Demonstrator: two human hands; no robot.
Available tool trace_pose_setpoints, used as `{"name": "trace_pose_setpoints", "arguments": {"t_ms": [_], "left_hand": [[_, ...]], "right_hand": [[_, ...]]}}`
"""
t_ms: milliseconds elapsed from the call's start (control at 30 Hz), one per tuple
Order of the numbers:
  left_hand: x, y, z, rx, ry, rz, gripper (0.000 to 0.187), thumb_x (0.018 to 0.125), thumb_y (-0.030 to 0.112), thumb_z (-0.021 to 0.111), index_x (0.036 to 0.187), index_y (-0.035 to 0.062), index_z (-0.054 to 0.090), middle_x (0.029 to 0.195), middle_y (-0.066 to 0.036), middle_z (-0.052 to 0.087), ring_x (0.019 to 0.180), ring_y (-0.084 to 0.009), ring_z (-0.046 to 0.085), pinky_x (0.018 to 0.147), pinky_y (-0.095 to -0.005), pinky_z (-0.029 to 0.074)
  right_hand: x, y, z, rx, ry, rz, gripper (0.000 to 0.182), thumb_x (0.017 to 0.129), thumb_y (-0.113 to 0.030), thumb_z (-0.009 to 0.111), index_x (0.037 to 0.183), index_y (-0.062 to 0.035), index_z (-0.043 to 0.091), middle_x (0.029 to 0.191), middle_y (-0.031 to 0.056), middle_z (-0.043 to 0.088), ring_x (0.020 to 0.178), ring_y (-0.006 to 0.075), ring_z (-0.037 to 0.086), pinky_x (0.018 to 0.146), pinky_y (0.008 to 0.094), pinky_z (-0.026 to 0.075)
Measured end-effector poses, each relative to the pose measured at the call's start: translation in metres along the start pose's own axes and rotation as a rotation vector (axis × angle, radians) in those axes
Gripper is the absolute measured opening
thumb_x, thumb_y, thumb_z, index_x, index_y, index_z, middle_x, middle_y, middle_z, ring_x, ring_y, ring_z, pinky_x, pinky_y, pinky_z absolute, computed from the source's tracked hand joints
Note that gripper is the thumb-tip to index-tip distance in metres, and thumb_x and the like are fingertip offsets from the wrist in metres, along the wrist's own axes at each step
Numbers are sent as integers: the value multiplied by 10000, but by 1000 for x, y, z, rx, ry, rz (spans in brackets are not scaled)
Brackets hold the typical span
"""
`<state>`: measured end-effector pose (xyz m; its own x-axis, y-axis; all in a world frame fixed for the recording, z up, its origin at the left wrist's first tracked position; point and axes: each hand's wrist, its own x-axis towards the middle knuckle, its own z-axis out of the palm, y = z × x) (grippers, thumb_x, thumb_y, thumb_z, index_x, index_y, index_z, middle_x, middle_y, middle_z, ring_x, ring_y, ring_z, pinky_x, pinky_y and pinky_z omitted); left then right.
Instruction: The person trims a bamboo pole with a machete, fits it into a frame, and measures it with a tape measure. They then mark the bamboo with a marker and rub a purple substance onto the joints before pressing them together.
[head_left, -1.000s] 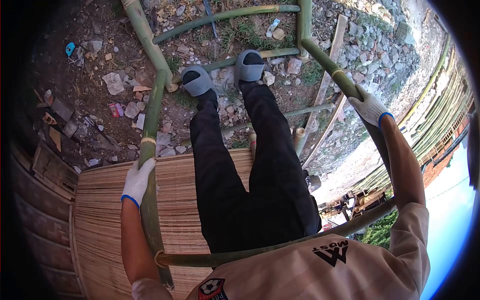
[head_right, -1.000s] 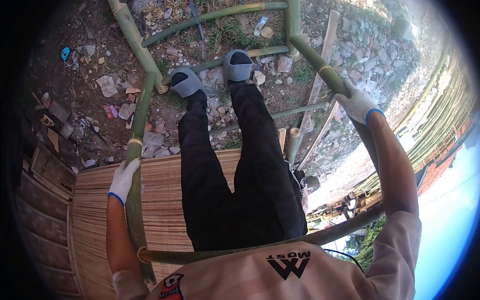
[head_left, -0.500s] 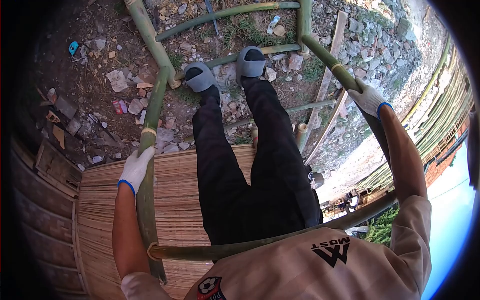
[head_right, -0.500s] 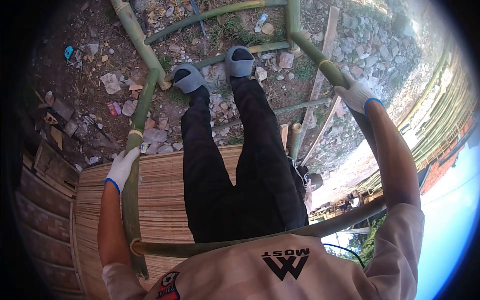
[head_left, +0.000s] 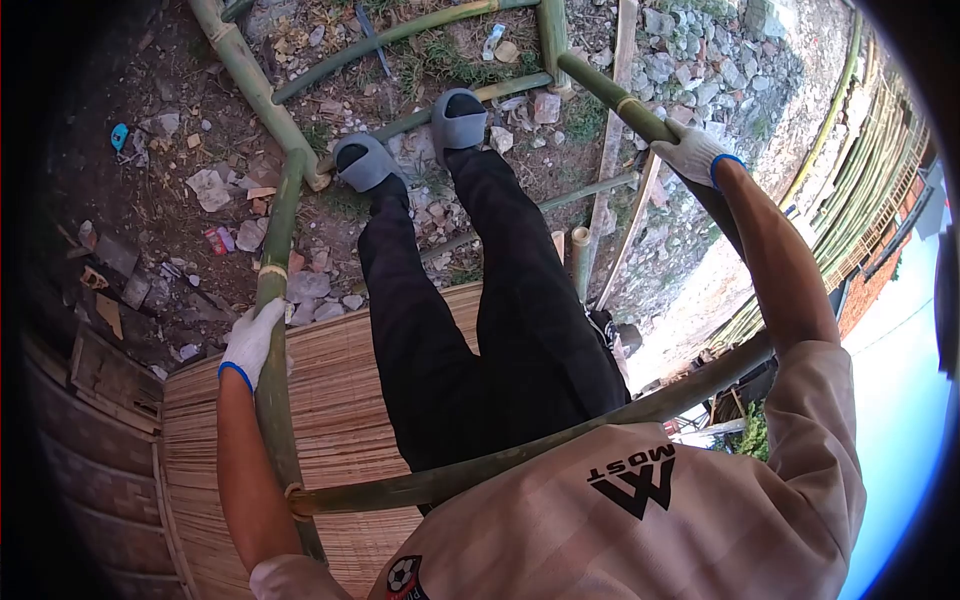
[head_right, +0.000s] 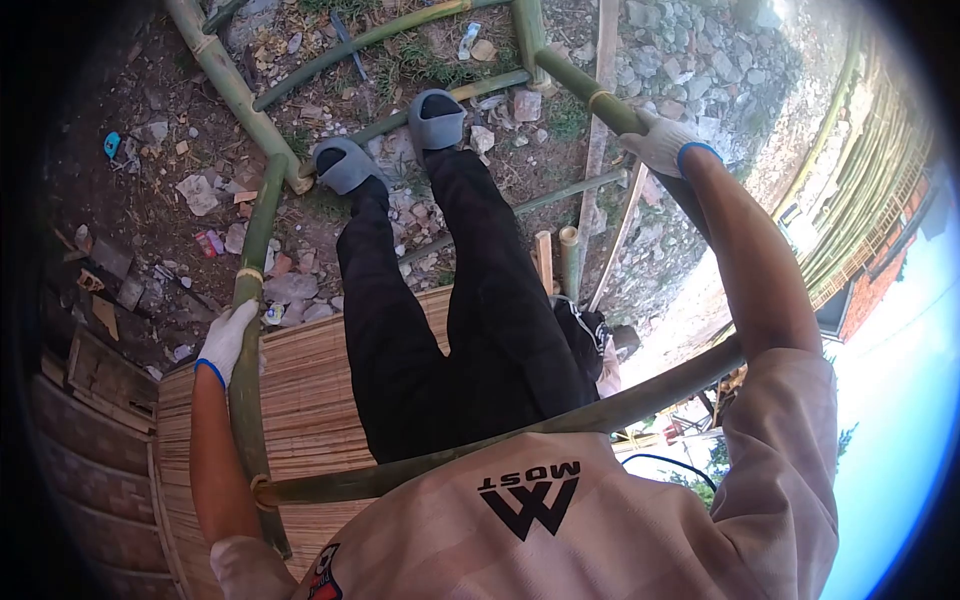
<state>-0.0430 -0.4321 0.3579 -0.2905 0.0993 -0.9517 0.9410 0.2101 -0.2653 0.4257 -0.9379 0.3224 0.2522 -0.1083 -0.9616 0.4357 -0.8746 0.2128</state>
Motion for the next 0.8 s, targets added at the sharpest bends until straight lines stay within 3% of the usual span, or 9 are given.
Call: {"name": "trace_pose_setpoints", "arguments": {"t_ms": [467, 533, 800], "left_hand": [[3, -11, 9, -32, 7, -5, 574, 929, 476, 715, 1198, -21, 611, 739, -108, 603, 467, -233, 594, 410, -377, 503], [12, -22, 13, -43, 44, 74, 551, 934, 470, 712, 1169, -16, 603, 719, -107, 595, 452, -237, 586, 393, -384, 498], [5, -23, 14, -68, 23, 13, 555, 926, 469, 718, 1186, -9, 608, 738, -105, 594, 484, -236, 597, 416, -381, 513]], "right_hand": [[11, -2, -17, -75, 20, -36, 671, 911, -461, 596, 1502, -157, 499, 1271, 230, 666, 1164, 376, 663, 996, 466, 505], [2, -13, -28, -39, -77, -17, 667, 910, -455, 600, 1506, -173, 495, 1261, 227, 673, 1161, 378, 665, 997, 466, 504], [-5, -17, -22, -51, -25, -39, 662, 923, -481, 573, 1506, -178, 490, 1277, 225, 664, 1171, 387, 658, 1003, 474, 498]]}}
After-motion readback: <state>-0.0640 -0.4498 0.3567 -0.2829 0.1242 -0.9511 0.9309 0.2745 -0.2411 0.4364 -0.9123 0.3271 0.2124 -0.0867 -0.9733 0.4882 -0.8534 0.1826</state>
